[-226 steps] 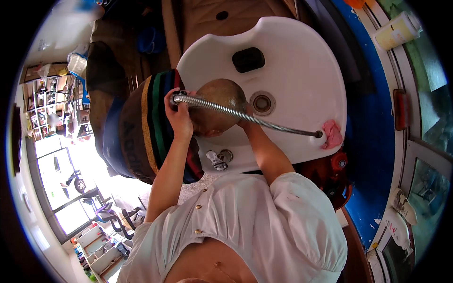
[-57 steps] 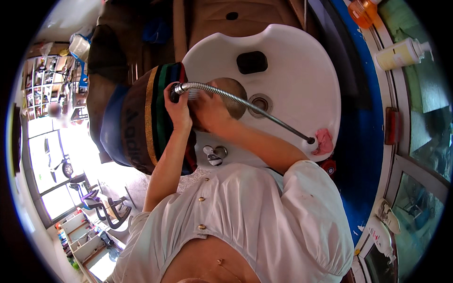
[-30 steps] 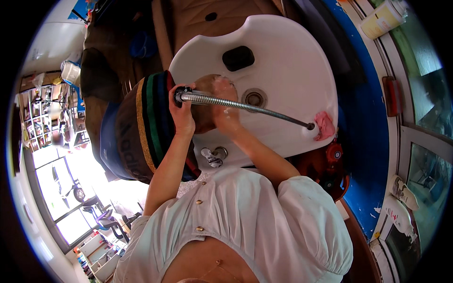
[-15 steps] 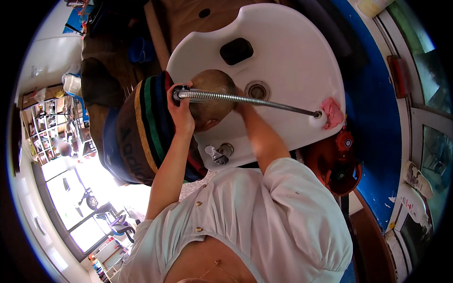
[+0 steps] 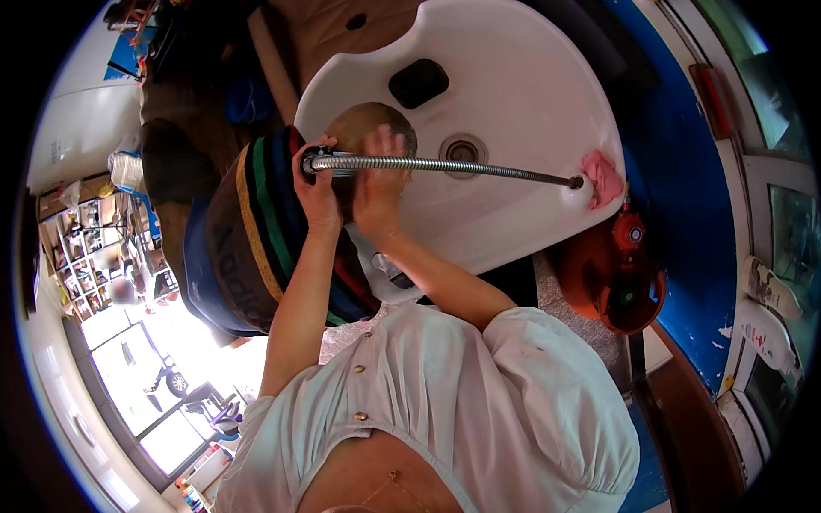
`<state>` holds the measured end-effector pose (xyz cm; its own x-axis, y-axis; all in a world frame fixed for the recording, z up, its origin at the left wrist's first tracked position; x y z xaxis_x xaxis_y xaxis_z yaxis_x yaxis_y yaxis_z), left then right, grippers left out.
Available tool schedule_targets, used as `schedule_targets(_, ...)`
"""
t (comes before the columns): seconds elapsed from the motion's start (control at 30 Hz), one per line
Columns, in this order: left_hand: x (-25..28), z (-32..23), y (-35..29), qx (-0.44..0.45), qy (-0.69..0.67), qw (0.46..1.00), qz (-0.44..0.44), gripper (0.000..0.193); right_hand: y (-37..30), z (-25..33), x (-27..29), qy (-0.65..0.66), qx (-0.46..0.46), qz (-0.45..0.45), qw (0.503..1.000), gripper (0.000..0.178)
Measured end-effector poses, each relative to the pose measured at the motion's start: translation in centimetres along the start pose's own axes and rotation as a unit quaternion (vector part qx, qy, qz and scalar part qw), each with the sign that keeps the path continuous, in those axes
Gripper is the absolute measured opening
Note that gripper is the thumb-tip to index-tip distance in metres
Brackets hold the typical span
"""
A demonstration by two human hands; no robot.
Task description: The person washes another person's hair at a salon sink by wetting the hair with a sprayer, applying shampoo, scrubbing the scalp with their hands, and rinsing the hair clean before drying it with a towel.
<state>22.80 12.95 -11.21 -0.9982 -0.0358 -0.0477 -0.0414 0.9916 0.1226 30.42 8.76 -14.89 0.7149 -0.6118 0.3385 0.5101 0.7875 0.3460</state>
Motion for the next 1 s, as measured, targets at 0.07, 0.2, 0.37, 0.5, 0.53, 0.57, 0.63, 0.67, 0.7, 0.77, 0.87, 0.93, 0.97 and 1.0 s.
schedule_targets(0.07,0.2,0.3,-0.4,0.006,-0.047,0.999,-0.002,0.033,-0.5,-0.1,0.3,-0.075,0.067,0.04,0.994,0.037)
schedule_targets(0.2,0.2,0.2,-0.6,0.006,-0.024,1.0,0.004,0.033,2.0,-4.2,-1.7,0.09,-0.009,-0.064,0.994,0.033)
schedule_targets(0.37,-0.1,0.1,-0.5,-0.003,-0.014,1.0,0.005,0.033,5.6,-12.0,-3.2,0.299,-0.384,0.139,0.862,0.027)
schedule_targets(0.5,0.1,0.5,-0.7,-0.009,-0.022,1.0,-0.007,0.033,6.9,-9.2,-1.0,0.216,-0.33,0.095,0.914,0.021)
schedule_targets(0.53,-0.1,0.5,-0.6,-0.007,-0.021,1.0,-0.011,0.032,6.3,-8.1,-0.5,0.085,-0.188,0.072,0.976,0.019)
schedule_targets(0.57,-0.4,0.3,-0.7,-0.004,-0.019,1.0,-0.014,0.031,6.2,-6.1,0.8,0.089,-0.077,0.029,0.993,0.018)
schedule_targets(0.63,-0.5,0.0,-0.6,0.001,-0.006,1.0,-0.02,0.03,5.8,-7.4,0.2,0.113,-0.128,0.046,0.984,0.017)
schedule_targets(0.67,-0.7,-0.3,-0.3,-0.003,0.002,1.0,-0.02,0.03,5.8,-8.8,-0.2,0.124,-0.149,0.052,0.98,0.017)
schedule_targets(0.7,-1.5,-0.6,0.2,-0.007,0.009,1.0,-0.013,0.03,5.7,-12.8,-1.6,0.18,-0.299,0.118,0.93,0.019)
schedule_targets(0.77,-1.6,-0.6,1.0,-0.008,0.048,0.999,-0.022,0.031,6.7,-14.1,-1.1,0.119,-0.299,0.297,0.899,0.021)
schedule_targets(0.87,-1.8,-0.8,2.7,-0.012,0.086,0.996,-0.033,0.031,7.3,-12.5,0.1,0.13,-0.272,0.283,0.911,0.023)
schedule_targets(0.93,-2.0,-0.8,3.8,-0.009,0.097,0.994,-0.046,0.031,9.7,-7.6,3.0,0.125,-0.215,0.289,0.924,0.022)
schedule_targets(0.97,-2.2,-1.0,4.6,-0.008,0.099,0.994,-0.045,0.031,10.9,-7.4,2.2,0.209,-0.286,0.288,0.89,0.022)
schedule_targets(1.0,-2.5,-1.2,5.3,-0.007,0.101,0.994,-0.045,0.031,11.3,-7.1,2.6,0.181,-0.341,0.308,0.869,0.021)
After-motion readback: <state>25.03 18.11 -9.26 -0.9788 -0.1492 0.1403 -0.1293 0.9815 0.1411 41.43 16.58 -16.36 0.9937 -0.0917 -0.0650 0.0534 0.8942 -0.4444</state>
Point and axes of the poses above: each hand's wrist, its own y-axis towards the middle knuckle, its own x-axis out of the back of the hand, z = x × y, the point moved 1 cm from there along y, towards the middle knuckle
